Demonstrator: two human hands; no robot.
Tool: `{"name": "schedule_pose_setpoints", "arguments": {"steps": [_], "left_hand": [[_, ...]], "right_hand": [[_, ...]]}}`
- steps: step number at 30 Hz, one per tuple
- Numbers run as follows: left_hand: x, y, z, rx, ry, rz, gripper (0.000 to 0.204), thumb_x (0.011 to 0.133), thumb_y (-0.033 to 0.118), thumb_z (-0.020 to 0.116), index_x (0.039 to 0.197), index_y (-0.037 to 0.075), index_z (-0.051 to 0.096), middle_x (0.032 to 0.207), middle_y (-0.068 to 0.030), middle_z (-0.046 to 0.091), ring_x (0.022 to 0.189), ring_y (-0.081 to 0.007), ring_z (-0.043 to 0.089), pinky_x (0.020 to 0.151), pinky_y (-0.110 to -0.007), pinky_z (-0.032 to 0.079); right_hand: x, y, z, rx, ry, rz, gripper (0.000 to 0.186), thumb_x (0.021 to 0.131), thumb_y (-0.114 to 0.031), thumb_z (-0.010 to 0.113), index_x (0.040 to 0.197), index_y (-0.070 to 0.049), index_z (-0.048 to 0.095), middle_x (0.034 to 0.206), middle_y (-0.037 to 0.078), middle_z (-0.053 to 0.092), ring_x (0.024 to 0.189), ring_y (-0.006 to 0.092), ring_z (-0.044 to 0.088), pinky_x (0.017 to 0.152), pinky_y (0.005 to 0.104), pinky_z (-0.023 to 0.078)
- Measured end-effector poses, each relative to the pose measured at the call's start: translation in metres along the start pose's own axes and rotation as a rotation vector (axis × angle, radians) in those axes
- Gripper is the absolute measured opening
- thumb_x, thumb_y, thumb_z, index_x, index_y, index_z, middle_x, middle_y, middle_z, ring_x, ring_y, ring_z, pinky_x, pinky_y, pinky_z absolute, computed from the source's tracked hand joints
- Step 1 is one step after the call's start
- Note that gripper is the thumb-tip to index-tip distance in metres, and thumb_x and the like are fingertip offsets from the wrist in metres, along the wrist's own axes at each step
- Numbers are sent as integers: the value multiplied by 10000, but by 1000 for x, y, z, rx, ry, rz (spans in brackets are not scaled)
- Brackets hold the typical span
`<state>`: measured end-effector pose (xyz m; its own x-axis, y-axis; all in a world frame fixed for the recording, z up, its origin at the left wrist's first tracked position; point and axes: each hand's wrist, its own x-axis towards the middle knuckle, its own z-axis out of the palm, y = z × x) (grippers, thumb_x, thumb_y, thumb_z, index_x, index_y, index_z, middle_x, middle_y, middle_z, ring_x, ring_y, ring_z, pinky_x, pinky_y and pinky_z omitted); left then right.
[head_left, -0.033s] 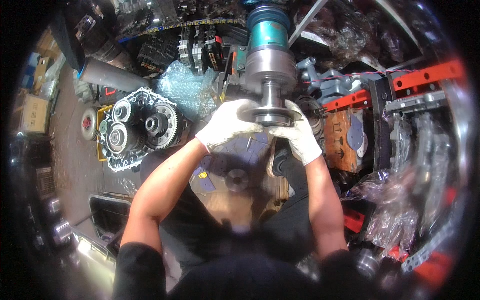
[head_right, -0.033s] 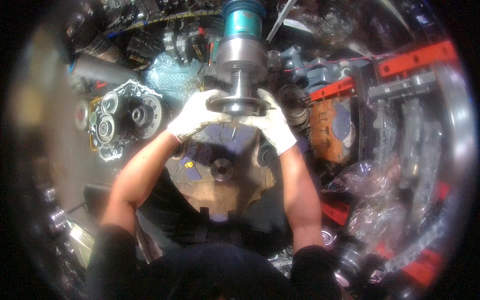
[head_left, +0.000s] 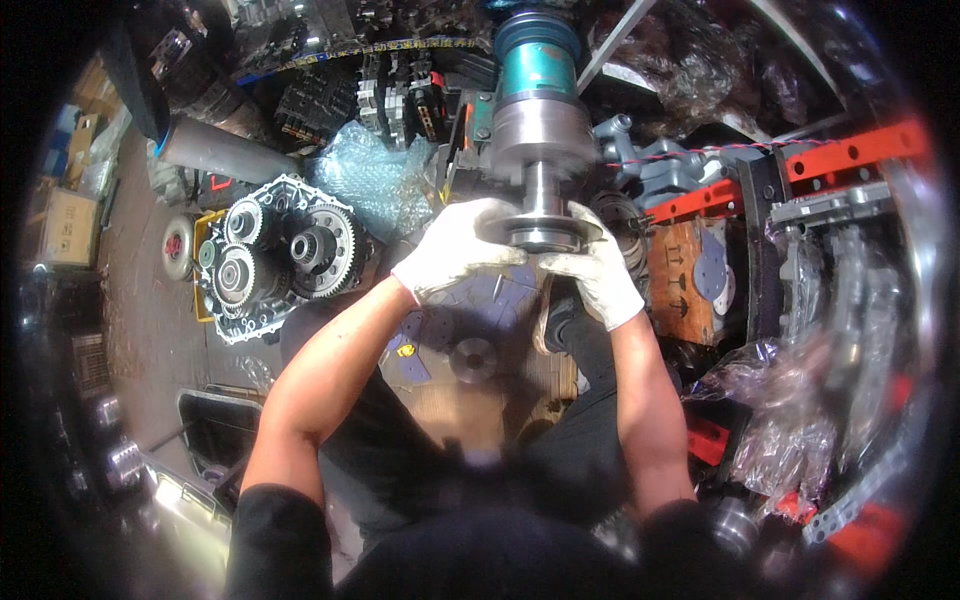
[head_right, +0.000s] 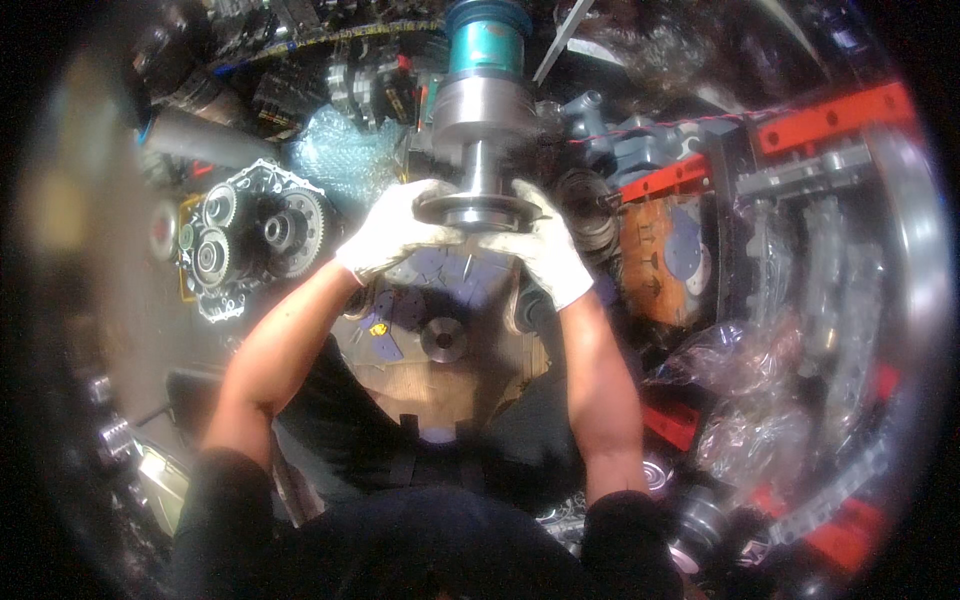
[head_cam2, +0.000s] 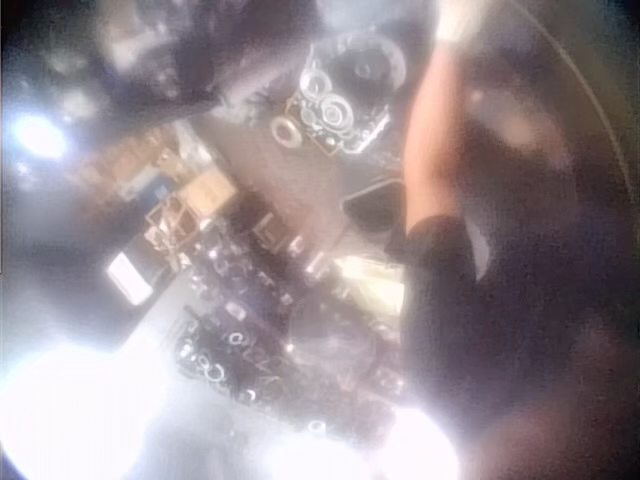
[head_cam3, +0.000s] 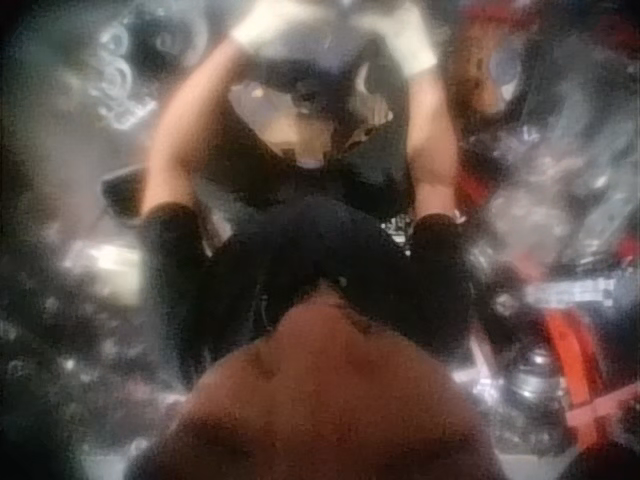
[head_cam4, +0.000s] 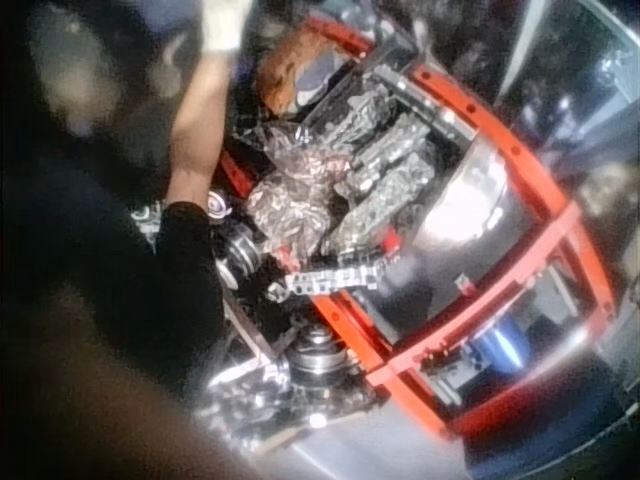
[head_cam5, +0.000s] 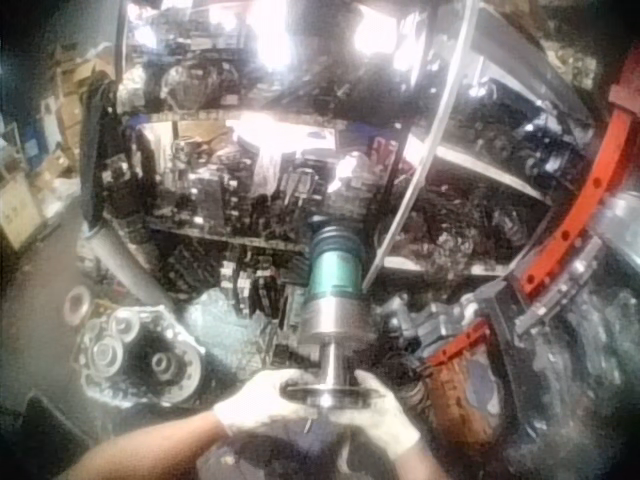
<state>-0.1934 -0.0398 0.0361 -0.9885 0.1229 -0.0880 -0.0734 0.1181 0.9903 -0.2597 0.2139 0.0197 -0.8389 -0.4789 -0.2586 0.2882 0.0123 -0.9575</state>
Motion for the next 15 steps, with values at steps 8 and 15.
{"name": "schedule_pose_setpoints", "arguments": {"steps": [8,15], "left_hand": [[-3,-3,6,11,38,2,623,782,356,937,1266,25,729,1119,-112,773,1027,-204,710,941,-373,564],[-5,-2,11,103,84,-11,567,806,286,927,1268,21,730,1107,-98,774,1000,-174,708,925,-359,566]], "right_hand": [[0,-3,1,-79,-35,-52,669,751,66,895,1352,10,608,1225,119,727,1102,206,717,943,347,622],[2,0,0,-184,-31,-52,623,753,66,901,1306,26,616,1222,122,726,1076,189,717,931,338,624]]}}
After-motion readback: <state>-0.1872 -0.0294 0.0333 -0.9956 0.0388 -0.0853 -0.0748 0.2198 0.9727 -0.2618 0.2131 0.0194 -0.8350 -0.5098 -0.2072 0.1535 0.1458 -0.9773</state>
